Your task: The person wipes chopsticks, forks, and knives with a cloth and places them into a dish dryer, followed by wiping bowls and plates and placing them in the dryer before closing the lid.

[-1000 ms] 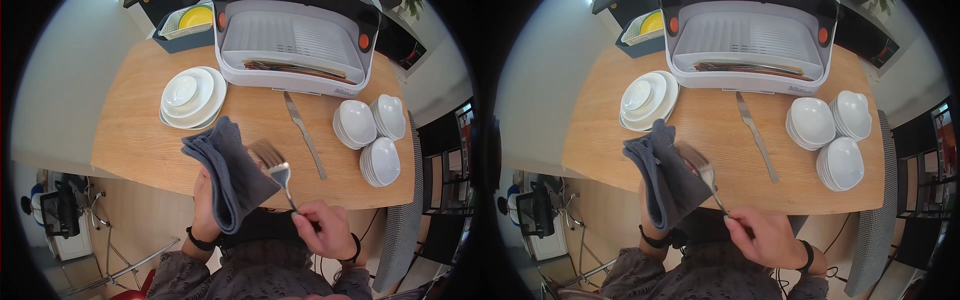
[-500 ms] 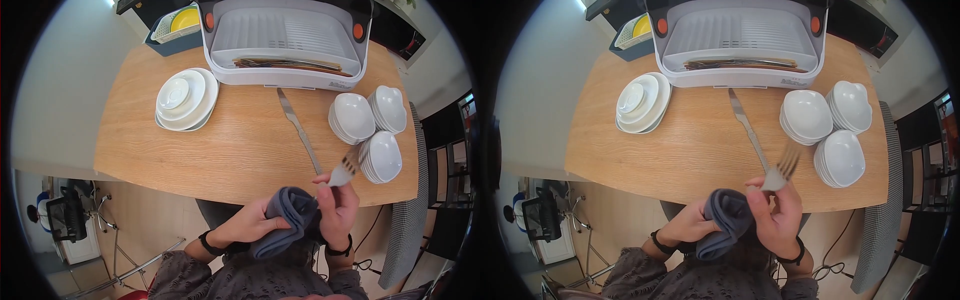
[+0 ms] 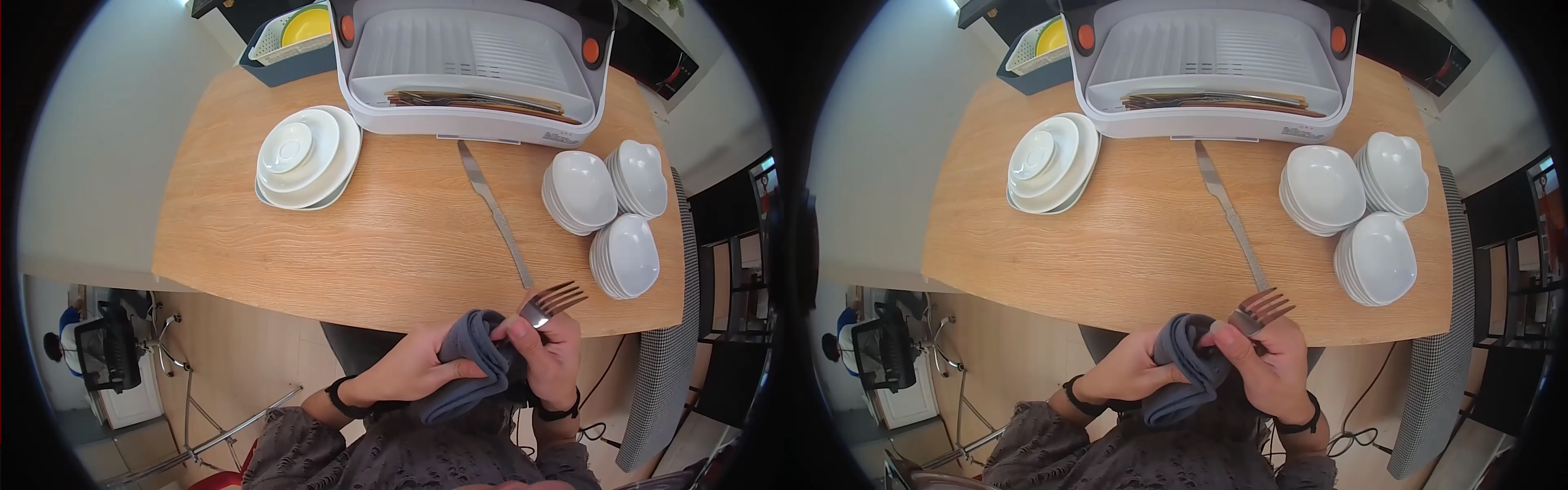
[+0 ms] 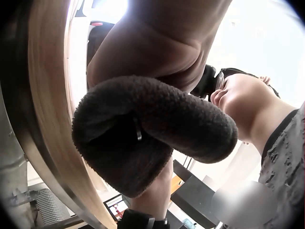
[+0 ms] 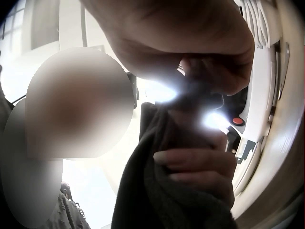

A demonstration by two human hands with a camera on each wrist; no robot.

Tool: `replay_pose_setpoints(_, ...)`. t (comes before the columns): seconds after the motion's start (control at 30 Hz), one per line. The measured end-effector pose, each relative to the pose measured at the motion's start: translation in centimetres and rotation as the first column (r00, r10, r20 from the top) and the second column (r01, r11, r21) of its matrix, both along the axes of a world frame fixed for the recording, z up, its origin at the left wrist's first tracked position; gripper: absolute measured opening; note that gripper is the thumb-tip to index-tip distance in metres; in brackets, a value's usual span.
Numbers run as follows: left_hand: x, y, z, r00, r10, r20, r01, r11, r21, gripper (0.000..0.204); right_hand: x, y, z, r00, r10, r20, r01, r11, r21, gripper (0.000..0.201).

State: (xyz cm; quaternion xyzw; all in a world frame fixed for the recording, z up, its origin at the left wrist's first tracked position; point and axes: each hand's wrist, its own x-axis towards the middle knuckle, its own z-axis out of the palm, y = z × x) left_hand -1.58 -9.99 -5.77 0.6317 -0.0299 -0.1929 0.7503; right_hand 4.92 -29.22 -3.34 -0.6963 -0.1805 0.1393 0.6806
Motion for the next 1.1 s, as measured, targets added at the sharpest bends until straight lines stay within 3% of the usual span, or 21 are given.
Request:
replay_pose_setpoints(0.1, -0.1, 0.0, -0.1, 0.997, -0.029, 0.069, 0.027, 0.999, 0.041, 0.043, 0.5, -0.9, 1.4, 0.999, -0.028, 0.026, 0.029, 0.998, -0.049, 0.032)
replay_pose_setpoints(0.13, -0.2, 0.0, -0.1, 0.995, -0.036, 0.089, 0.032, 0.998, 0.049, 0.044, 0.2, -0.3, 2.1, 0.993, -0.114, -0.038, 0.113, 0.993, -0.032, 0.044)
replay_pose_setpoints(0.27, -0.4, 0.6, 0.4, 0.996, -0.09, 0.027, 0.088, 0.993, 0.079, 0.047, 0.7, -1.2, 2.8, 0.987, -0.128, 0.099, 0.135, 0.988, -0.072, 0.046)
replay_pose_setpoints(0.37, -0.3, 1.2, 0.0, 0.992, -0.12, 0.023, 0.117, 0.989, 0.095, 0.046, 1.0, -1.7, 4.3, 0.96, -0.129, 0.251, 0.181, 0.963, -0.201, 0.044)
replay_pose_setpoints(0.43, -0.5, 2.1, -0.7, 0.989, -0.143, 0.039, 0.137, 0.984, 0.114, 0.047, 1.4, -2.6, 5.7, 0.972, -0.173, 0.158, 0.2, 0.963, -0.178, 0.036)
replay_pose_setpoints(0.5, -1.2, 3.5, -2.3, 0.996, -0.03, -0.085, 0.028, 0.999, -0.02, 0.044, 3.9, -2.8, 7.9, 0.889, -0.235, 0.393, 0.314, 0.938, -0.149, 0.034)
replay_pose_setpoints(0.57, -1.9, 5.9, -2.6, 0.964, 0.045, -0.26, -0.087, 0.985, -0.15, 0.044, 7.0, -1.0, 10.0, 0.736, -0.066, 0.673, 0.386, 0.858, -0.339, 0.029)
replay_pose_setpoints(0.6, -2.1, 7.0, -2.9, 0.96, 0.057, -0.275, -0.149, 0.934, -0.325, 0.042, 8.7, -0.2, 10.9, 0.64, 0.058, 0.766, 0.429, 0.8, -0.419, 0.026)
replay_pose_setpoints(0.63, -2.1, 7.7, -3.2, 0.954, 0.067, -0.292, -0.208, 0.847, -0.488, 0.041, 10.5, 0.5, 11.7, 0.564, 0.237, 0.791, 0.444, 0.72, -0.533, 0.024)
replay_pose_setpoints(0.7, -1.3, 8.2, -1.7, 0.935, 0.267, -0.235, -0.352, 0.788, -0.506, 0.045, 14.4, 2.0, 11.3, 0.375, 0.446, 0.813, 0.505, 0.637, -0.582, 0.021)
replay_pose_setpoints(0.73, -0.8, 8.5, -1.0, 0.907, 0.365, -0.208, -0.419, 0.745, -0.519, 0.047, 15.6, 3.1, 11.1, 0.356, 0.514, 0.781, 0.557, 0.554, -0.619, 0.022)
replay_pose_setpoints(0.83, 1.1, 10.0, -3.4, 0.856, 0.434, -0.282, -0.483, 0.475, -0.736, 0.054, 18.6, 6.7, 10.5, 0.38, 0.704, 0.6, 0.63, 0.278, -0.725, 0.026)
replay_pose_setpoints(0.97, 1.1, 10.0, -2.8, 0.836, 0.481, -0.263, -0.537, 0.621, -0.571, 0.064, 23.9, 9.3, 6.5, 0.277, 0.79, 0.547, 0.634, 0.278, -0.721, 0.028)
replay_pose_setpoints(1.1, 0.5, 10.4, -3.0, 0.832, 0.475, -0.286, -0.548, 0.629, -0.551, 0.067, 24.6, 10.3, 5.9, 0.279, 0.769, 0.576, 0.613, 0.319, -0.723, 0.031)
